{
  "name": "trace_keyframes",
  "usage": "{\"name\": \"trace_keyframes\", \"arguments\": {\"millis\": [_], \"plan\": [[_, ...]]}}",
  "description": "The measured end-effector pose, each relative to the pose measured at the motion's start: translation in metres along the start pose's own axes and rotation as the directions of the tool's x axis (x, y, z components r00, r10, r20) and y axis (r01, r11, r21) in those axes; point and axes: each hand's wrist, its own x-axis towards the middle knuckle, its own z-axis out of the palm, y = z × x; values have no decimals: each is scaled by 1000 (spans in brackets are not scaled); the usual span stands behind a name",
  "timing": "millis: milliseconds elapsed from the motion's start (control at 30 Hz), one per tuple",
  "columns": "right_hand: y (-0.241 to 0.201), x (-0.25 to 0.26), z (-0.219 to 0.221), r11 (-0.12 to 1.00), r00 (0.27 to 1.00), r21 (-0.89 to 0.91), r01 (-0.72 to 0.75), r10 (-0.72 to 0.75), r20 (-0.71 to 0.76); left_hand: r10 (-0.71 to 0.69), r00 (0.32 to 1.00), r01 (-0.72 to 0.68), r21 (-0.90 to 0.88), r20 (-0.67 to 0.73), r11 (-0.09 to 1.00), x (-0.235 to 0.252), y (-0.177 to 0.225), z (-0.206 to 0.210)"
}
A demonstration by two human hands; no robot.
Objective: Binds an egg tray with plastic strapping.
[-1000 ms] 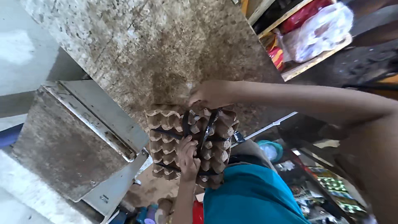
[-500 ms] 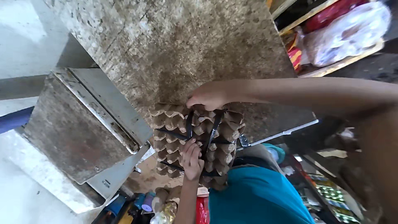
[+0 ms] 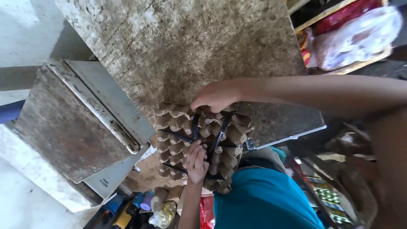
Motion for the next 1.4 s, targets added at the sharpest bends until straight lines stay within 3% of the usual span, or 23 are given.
{"name": "trace_keyframes", "arguments": {"millis": [500,733,1100,1267,1400], "plan": [[19,-1,4,977,976,48,206,-202,-81,-22,1000,22,0,1,1000,1,1,-1],[4,6,-15,995,989,4,100,-100,108,-17,1000,17,5,-3,1000,-1,1,-1],[2,23,-24,999,966,9,53,-54,253,-15,1000,15,-3,-8,1000,1,1,0],[7,24,-25,998,968,48,40,-50,246,-22,1000,22,2,-16,1000,1,1,1],[13,18,-16,990,981,76,116,-126,145,-26,999,26,-1,-22,1000,0,1,1]]}}
